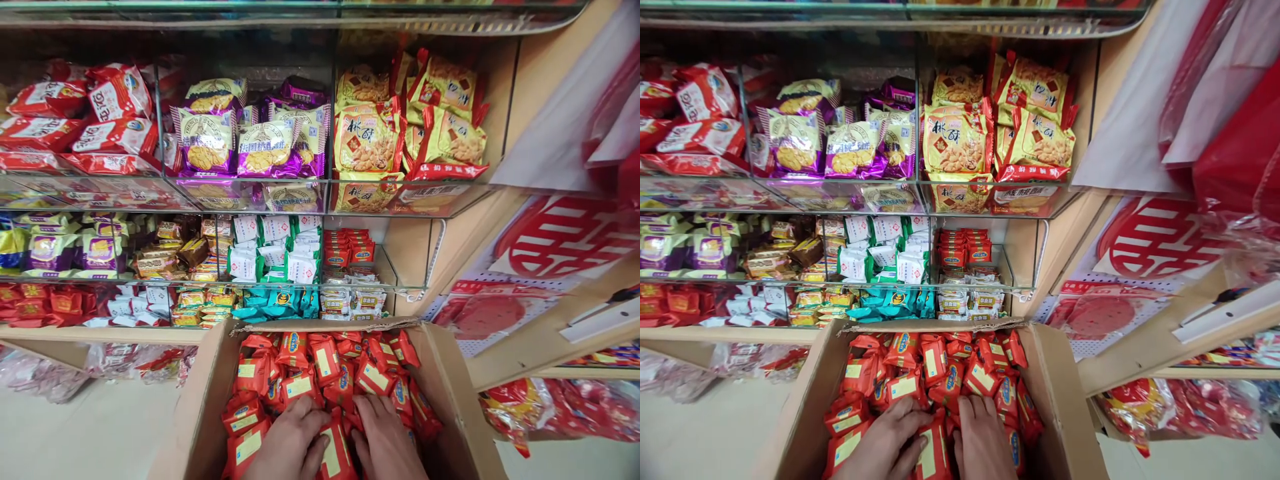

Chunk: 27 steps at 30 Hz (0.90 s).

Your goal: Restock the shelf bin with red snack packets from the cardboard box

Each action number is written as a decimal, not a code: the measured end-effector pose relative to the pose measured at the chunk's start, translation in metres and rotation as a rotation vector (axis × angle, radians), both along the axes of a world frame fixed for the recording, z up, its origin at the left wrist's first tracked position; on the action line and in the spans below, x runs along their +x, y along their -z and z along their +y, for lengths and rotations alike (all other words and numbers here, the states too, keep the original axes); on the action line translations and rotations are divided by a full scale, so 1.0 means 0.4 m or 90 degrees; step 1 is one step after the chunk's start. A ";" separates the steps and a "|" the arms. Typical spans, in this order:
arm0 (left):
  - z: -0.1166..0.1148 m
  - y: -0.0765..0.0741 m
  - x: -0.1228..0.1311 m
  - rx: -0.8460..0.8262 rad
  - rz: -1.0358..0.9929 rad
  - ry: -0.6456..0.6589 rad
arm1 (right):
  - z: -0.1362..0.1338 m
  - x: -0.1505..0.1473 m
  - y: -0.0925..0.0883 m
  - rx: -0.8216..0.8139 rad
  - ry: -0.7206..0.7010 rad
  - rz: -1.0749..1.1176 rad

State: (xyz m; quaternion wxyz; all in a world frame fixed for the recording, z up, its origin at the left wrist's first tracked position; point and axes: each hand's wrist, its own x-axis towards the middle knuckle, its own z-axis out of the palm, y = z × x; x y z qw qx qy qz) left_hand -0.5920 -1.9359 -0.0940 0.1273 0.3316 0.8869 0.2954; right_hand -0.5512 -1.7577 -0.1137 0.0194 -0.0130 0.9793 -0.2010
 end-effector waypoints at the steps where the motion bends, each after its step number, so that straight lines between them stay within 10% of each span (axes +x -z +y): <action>1: -0.001 0.001 0.001 0.002 0.000 -0.002 | -0.001 0.004 0.009 0.012 0.012 0.011; 9: -0.020 -0.015 -0.003 0.120 -0.059 -0.012 | 0.065 0.052 0.041 -0.082 0.008 0.105; 18: 0.059 -0.104 -0.031 0.444 -0.437 -0.092 | 0.031 0.039 -0.158 -0.416 0.032 0.219; 27: 0.101 -0.143 -0.037 0.698 -0.543 -0.240 | -0.017 -0.029 -0.170 -0.685 0.239 0.221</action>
